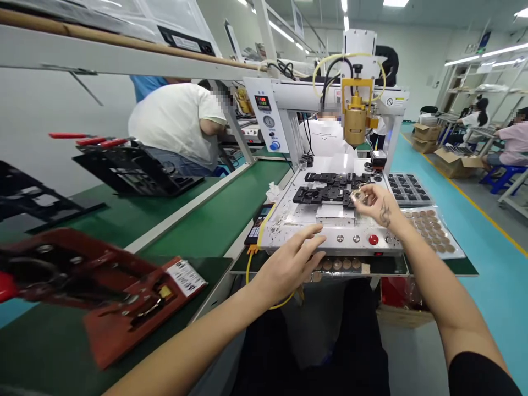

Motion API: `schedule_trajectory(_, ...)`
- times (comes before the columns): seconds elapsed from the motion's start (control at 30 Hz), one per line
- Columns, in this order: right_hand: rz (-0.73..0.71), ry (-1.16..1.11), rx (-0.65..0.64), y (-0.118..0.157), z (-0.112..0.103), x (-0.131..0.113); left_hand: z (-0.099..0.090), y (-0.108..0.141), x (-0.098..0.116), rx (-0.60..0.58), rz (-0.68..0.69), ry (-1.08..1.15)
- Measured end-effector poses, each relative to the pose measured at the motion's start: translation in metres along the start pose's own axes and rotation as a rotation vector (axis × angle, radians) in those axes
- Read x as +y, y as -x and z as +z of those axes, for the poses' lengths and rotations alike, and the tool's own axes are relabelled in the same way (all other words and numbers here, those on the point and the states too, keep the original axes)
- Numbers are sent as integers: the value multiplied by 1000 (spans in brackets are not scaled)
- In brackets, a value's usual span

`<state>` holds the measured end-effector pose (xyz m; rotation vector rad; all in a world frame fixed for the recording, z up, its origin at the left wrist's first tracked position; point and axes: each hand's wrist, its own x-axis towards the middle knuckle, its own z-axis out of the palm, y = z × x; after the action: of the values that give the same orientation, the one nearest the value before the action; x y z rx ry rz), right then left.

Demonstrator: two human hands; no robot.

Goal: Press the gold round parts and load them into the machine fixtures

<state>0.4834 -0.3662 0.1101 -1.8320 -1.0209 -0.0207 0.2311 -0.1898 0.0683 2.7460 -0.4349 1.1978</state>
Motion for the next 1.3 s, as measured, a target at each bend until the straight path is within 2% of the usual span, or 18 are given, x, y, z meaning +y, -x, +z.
schedule_trajectory(0.07,44,67,57,-37,-26,20,3,-4,-3,0,-35,76)
schedule_trajectory(0.13,62,89,88,-62,-43,35,7,-15,-13,-15,-80,178)
schedule_trajectory(0.23,55,91,95,-71,-52,47,23,-55,-42,-69,-131,295)
schedule_trajectory(0.3,47,91,98,-64,-51,49,41,-96,-64,-163,-177,318)
schedule_trajectory(0.37,41,89,111,-52,-52,48,63,-141,-83,-305,-260,297)
schedule_trajectory(0.4,37,87,122,-45,-53,46,74,-163,-91,-388,-309,275)
schedule_trajectory(0.5,37,85,159,-20,-64,38,106,-213,-107,-526,-369,238)
schedule_trajectory(0.57,48,70,182,-3,-75,32,120,-232,-116,-612,-394,227)
schedule_trajectory(0.67,65,30,214,17,-92,25,132,-250,-126,-750,-423,219)
schedule_trajectory(0.8,81,66,209,17,-98,33,138,-265,-126,-836,-437,196)
schedule_trajectory(0.9,92,108,142,-1,-88,50,138,-266,-120,-786,-438,195)
schedule_trajectory(1.0,86,159,28,-31,-72,64,126,-261,-117,-662,-443,237)
schedule_trajectory(1.2,39,204,-231,-103,-44,73,68,-235,-122,-378,-494,365)
schedule_trajectory(1.3,21,224,-365,-124,-39,76,39,-211,-119,-265,-538,482)
